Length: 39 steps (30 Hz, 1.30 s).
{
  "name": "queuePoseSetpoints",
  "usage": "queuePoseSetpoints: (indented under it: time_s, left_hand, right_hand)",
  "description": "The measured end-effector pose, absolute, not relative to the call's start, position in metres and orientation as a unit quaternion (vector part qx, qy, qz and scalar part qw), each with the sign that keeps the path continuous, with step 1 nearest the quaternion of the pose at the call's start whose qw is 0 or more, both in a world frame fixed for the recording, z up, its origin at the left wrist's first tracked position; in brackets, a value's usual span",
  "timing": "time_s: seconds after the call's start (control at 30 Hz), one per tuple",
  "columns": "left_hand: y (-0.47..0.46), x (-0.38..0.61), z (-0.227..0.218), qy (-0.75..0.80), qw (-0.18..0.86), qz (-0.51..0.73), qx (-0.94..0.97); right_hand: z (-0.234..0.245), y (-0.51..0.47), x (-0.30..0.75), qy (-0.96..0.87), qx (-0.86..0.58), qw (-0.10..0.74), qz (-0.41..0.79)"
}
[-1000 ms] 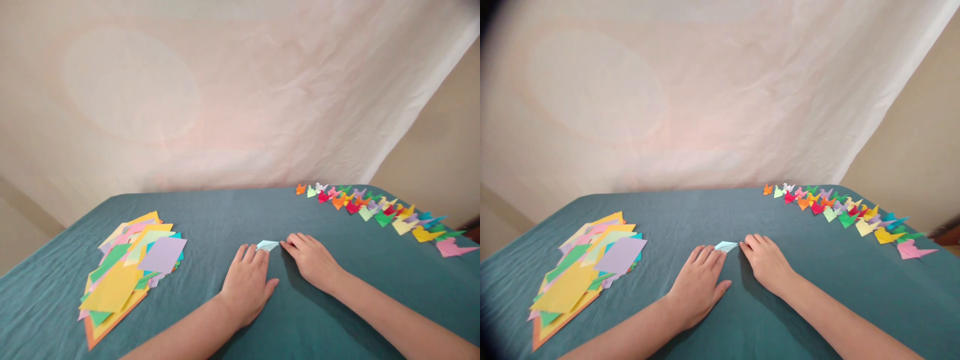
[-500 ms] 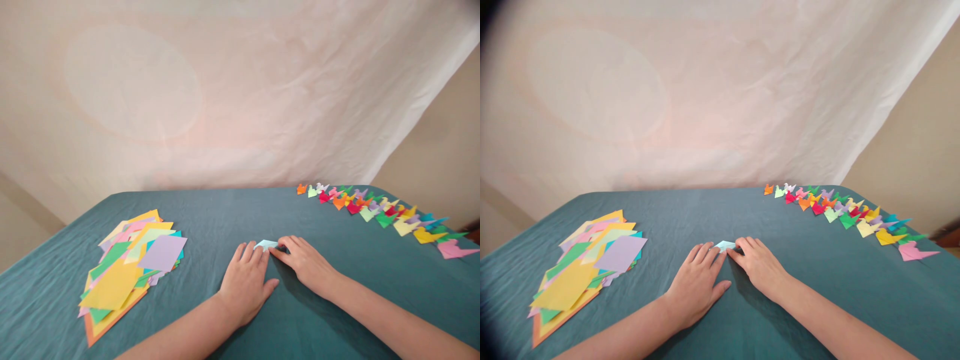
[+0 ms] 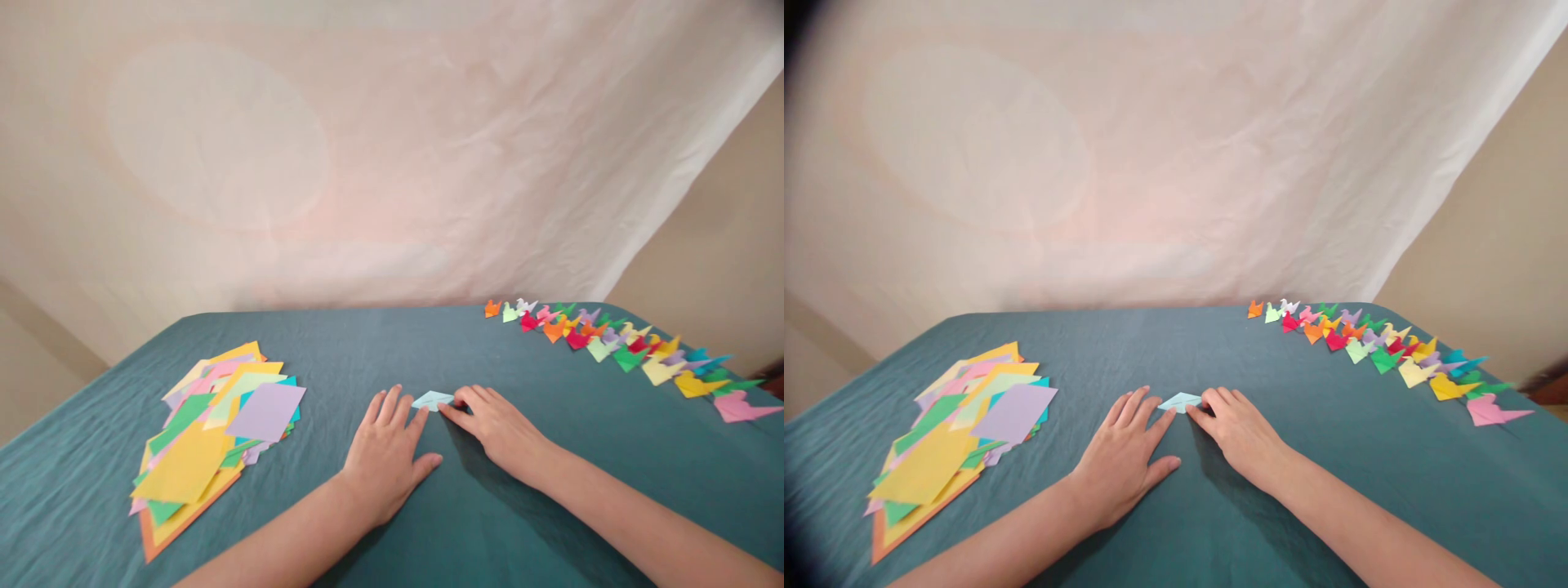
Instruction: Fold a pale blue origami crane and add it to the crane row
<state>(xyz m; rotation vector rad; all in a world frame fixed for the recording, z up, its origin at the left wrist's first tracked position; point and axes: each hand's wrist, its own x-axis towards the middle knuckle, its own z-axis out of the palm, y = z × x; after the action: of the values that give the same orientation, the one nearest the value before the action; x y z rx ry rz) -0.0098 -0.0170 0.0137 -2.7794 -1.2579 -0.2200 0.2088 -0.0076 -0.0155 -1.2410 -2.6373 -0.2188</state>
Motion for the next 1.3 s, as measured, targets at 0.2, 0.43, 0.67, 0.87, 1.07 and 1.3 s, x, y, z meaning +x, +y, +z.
queuePoseSetpoints:
  time_s: [0.2, 0.43, 0.67, 0.87, 1.07, 1.3]
  left_hand:
    - [-0.018, -0.009, 0.015, -0.415, 0.039, -0.06, -0.907]
    - [-0.016, -0.012, 0.018, -0.422, 0.043, -0.05, -0.904]
    - [-0.017, -0.011, 0.02, -0.43, 0.05, -0.036, -0.901]
    - [-0.017, -0.009, 0.022, -0.439, 0.047, -0.026, -0.897]
    - [-0.017, -0.011, 0.025, -0.447, 0.056, -0.016, -0.893]
    - [-0.016, -0.012, 0.025, -0.448, 0.061, -0.017, -0.892]
  right_hand:
    - [-0.014, -0.009, 0.208, -0.896, -0.427, 0.095, -0.07]
    - [-0.013, -0.009, 0.208, -0.897, -0.426, 0.093, -0.069]
    - [-0.012, -0.008, 0.208, -0.897, -0.433, 0.072, -0.06]
    - [-0.013, -0.009, 0.208, -0.896, -0.433, 0.077, -0.053]
    - [-0.012, -0.009, 0.207, -0.896, -0.436, 0.067, -0.056]
    - [-0.011, -0.01, 0.207, -0.895, -0.437, 0.066, -0.063]
